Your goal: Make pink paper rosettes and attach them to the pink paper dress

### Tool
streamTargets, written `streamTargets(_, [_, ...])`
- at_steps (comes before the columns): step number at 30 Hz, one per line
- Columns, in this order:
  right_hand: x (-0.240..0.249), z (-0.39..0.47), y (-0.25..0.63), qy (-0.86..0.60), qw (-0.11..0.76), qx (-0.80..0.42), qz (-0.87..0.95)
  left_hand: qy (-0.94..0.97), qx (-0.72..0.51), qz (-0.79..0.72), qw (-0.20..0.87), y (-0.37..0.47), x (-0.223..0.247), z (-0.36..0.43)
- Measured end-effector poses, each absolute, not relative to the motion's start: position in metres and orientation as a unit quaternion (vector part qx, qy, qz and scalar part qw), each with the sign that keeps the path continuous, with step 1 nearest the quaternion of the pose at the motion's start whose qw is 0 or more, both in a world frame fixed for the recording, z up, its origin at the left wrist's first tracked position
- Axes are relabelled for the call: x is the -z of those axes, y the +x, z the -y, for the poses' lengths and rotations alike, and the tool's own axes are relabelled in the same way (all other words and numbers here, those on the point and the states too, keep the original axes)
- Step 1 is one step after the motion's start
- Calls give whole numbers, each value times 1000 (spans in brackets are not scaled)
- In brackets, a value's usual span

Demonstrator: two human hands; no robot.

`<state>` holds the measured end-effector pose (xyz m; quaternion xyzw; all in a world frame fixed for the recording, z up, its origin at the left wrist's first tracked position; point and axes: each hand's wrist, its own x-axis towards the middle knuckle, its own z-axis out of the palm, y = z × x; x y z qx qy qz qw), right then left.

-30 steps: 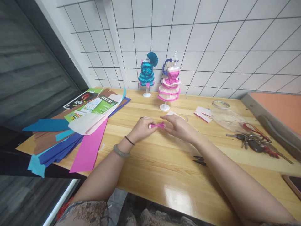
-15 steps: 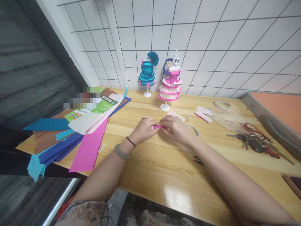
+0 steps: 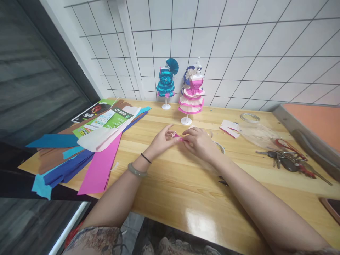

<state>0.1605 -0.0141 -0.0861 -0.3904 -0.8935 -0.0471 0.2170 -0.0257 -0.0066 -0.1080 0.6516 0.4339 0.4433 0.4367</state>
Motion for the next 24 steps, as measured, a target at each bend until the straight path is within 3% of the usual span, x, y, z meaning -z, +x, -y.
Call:
streamTargets(5, [89,13,161,-402,233,84,882,568,-470,-415,533,-25,111,0])
streamTargets(15, [95,10,160,-436,285,79,850,545,-463,-375,590,-20,113,6])
streamTargets(24, [93,14,158,-412,250,76,873,480,-496,-403,601,-29,115,-1])
